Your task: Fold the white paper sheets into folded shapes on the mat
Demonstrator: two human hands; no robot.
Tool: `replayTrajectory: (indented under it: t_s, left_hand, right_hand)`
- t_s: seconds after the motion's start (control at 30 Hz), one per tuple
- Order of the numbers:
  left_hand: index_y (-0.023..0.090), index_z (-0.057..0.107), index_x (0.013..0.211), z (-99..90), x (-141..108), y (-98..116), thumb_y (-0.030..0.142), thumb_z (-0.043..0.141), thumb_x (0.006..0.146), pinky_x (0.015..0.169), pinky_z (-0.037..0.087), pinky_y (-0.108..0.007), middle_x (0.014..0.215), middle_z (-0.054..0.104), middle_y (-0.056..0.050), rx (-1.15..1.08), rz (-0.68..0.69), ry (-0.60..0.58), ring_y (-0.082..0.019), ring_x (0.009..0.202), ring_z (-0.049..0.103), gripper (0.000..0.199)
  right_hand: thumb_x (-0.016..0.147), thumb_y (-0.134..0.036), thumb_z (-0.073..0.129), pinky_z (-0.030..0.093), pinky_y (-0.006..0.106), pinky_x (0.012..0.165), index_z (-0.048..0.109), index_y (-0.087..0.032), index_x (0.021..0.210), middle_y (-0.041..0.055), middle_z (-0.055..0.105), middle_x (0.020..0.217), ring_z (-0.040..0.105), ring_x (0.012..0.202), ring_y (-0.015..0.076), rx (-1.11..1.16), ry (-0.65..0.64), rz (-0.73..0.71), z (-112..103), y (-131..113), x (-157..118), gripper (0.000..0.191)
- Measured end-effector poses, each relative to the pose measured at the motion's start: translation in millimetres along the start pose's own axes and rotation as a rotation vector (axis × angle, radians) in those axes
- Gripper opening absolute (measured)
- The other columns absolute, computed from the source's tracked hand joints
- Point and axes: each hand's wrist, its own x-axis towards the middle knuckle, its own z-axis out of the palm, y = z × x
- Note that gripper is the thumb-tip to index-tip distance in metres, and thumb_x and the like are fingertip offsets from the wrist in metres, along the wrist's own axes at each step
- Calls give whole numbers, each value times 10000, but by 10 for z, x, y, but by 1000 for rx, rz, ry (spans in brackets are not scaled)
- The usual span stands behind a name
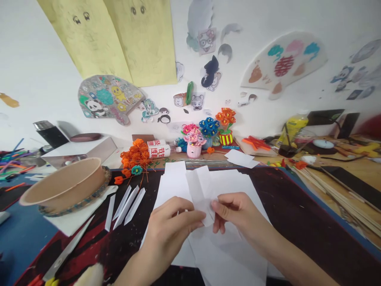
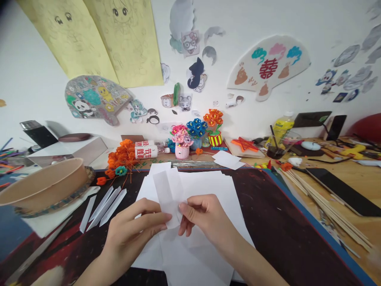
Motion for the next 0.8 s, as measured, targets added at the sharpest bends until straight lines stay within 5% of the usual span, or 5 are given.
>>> replayTrajectory:
  t_s: [0.47,0.8]
  left_hand:
    - [191,573,800,169,27,65,291,582,859,627,430,-251,719,603,6,-422,-702,23,-131,669,542,116]
    - [187,561,844,209,19,98,216,629,805,602,454,-223,656,584,40,-496,-754,153,-108,618,567,84]
  right_hand:
    - [784,-391,686,495,223,542,689,-123,684,27,659,616,619,548,117,-57,16,-10,63,33,-7,286]
    - [757,-418,705,489,220,507,666,-118,687,29,658,605,628,538,124,-57,-24,44,64,125,10,310]
